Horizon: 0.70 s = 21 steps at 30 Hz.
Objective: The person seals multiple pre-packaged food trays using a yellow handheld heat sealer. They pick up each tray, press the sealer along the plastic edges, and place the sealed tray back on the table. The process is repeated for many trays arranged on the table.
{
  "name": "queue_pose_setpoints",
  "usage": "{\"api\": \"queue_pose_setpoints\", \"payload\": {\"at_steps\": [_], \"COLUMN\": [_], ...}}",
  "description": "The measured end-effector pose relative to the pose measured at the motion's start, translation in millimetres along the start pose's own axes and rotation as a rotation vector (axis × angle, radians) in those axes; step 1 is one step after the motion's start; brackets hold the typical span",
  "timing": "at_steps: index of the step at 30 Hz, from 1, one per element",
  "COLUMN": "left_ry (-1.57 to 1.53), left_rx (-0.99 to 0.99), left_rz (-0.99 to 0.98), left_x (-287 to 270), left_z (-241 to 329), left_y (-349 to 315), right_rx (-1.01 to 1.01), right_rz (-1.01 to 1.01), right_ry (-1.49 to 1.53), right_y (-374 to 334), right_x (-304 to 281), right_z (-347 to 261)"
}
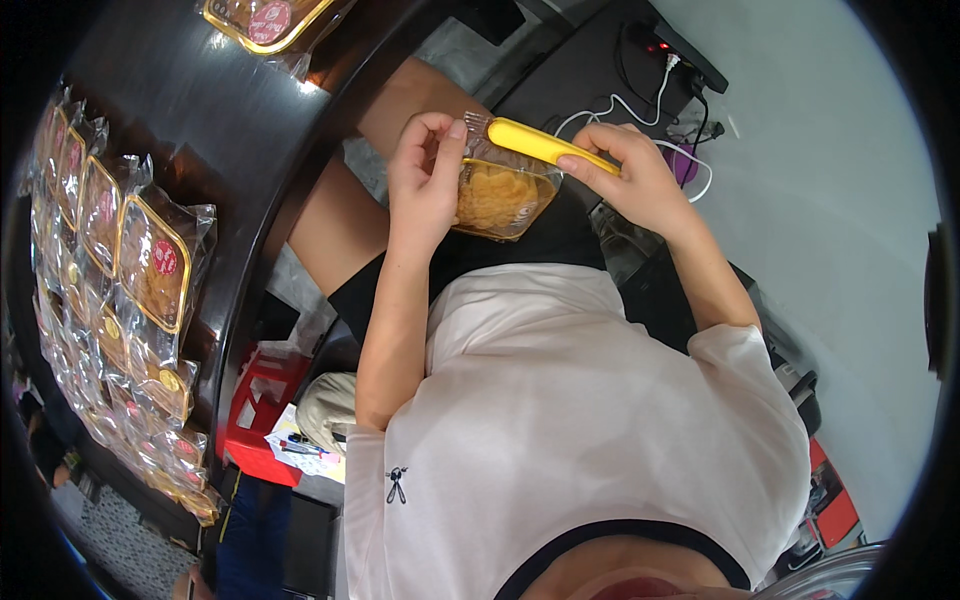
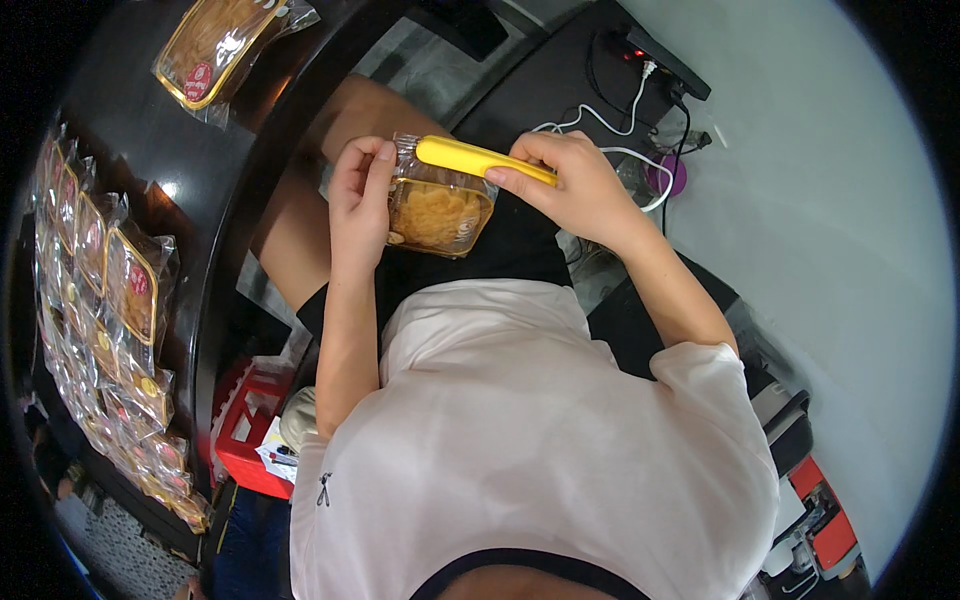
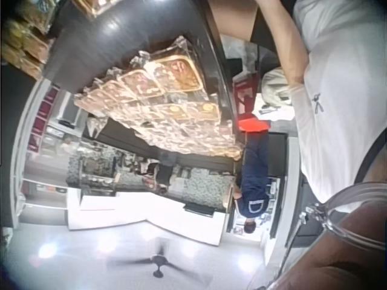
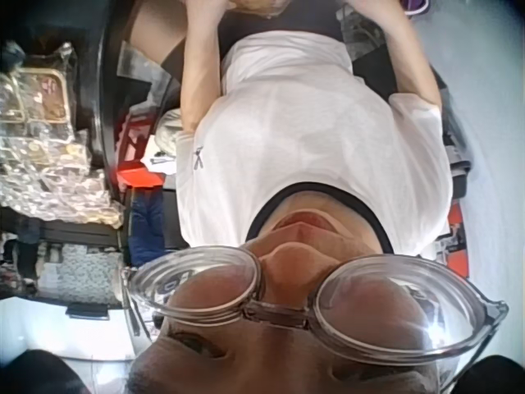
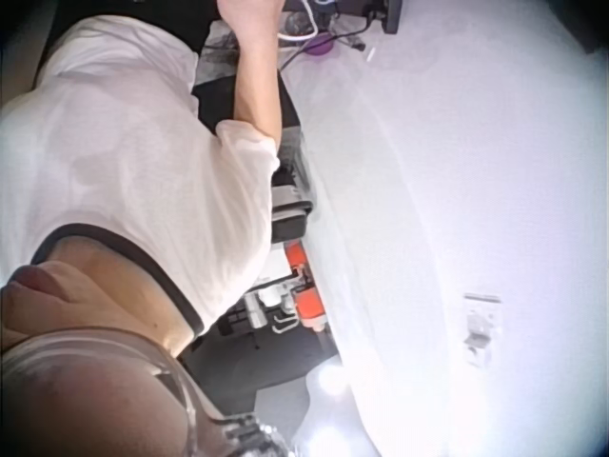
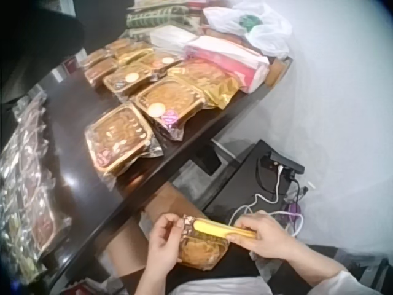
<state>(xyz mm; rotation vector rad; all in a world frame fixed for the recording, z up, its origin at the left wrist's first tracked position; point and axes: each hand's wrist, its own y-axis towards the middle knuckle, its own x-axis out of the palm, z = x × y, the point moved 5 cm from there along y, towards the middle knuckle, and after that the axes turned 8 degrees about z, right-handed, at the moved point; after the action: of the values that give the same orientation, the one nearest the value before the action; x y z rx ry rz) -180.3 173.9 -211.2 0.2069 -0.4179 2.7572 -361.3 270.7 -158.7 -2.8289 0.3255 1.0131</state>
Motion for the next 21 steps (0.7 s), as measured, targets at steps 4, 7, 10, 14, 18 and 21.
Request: {"api": "queue_pose_setpoints", "payload": {"at_steps": [4, 7, 10, 14, 18, 21], "left_ry": [0.014, -0.004, -0.012, 0.066, -0.031, -0.184], "left_rx": [-0.011, -0.047, -0.104, -0.158, -0.223, -0.294], "left_rz": [-0.013, -0.063, -0.130, -0.146, -0.060, -0.026], "left_x": [6.3, 9.3, 8.2, 2.9, -11.3, -18.1], "left_z": [3.5, 1.0, -5.7, -11.7, -22.5, -30.3], "left_y": [0.7, 1.2, 2.4, 5.1, 3.1, -5.2], "right_rx": [0.070, 0.054, 0.123, 0.157, 0.534, 0.622], "right_rz": [-0.088, -0.117, -0.165, -0.105, -0.088, 0.056], "right_ry": [-0.060, -0.095, -0.028, 0.113, 0.552, 0.786], "right_y": [0.3, 4.9, 6.2, 10.7, 6.8, -1.3], "right_x": [-1.2, -3.0, -0.6, 3.1, 3.6, 17.1], "right_z": [1.5, 2.9, 12.1, 28.3, 39.9, 38.2]}}
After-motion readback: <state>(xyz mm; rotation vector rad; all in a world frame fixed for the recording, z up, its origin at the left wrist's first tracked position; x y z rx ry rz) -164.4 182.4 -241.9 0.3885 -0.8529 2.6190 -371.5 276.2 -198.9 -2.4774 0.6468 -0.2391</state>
